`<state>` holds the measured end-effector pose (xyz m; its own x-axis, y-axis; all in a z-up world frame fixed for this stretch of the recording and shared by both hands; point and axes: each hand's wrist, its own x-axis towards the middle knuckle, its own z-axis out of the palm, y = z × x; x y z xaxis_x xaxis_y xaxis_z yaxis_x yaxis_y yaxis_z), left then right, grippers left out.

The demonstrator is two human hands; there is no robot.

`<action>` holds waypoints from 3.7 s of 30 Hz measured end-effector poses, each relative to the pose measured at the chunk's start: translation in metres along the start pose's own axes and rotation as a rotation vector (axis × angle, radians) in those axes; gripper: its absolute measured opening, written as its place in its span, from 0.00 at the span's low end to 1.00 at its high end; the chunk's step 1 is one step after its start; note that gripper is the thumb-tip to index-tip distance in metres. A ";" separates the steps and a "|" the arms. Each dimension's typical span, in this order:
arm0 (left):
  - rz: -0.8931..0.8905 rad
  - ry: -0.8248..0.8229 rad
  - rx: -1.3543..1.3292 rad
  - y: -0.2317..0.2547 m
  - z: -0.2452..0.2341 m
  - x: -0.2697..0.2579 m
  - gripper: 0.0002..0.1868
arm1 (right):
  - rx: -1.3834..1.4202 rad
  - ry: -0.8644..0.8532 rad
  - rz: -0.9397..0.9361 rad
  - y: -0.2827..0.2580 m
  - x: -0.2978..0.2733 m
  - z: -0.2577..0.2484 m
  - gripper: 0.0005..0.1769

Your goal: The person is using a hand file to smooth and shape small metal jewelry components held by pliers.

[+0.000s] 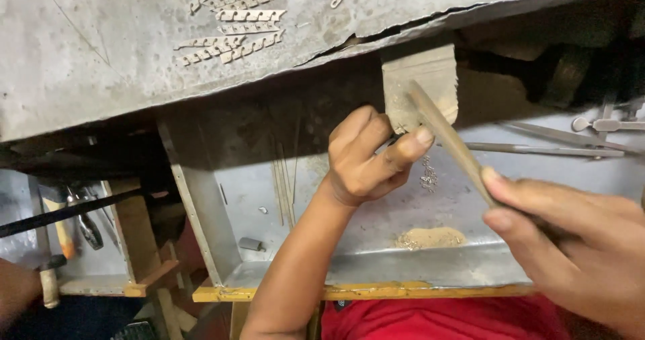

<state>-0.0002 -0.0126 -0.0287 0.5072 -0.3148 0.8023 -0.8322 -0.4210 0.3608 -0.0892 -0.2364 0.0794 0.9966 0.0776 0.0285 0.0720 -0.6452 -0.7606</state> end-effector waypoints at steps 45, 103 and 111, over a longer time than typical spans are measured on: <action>-0.117 -0.048 -0.019 0.032 -0.032 0.022 0.18 | 0.321 0.039 -0.200 -0.011 0.053 0.008 0.31; 0.029 -0.087 0.298 0.014 -0.039 0.025 0.13 | 0.065 -0.038 -0.199 -0.014 0.018 0.003 0.20; 0.020 -0.035 0.277 0.010 -0.031 0.013 0.15 | 0.783 -0.207 -0.054 0.013 -0.011 -0.001 0.25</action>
<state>-0.0091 0.0052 -0.0005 0.5024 -0.3526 0.7895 -0.7516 -0.6295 0.1970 -0.0987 -0.2465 0.0702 0.9593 0.2818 0.0157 -0.0060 0.0761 -0.9971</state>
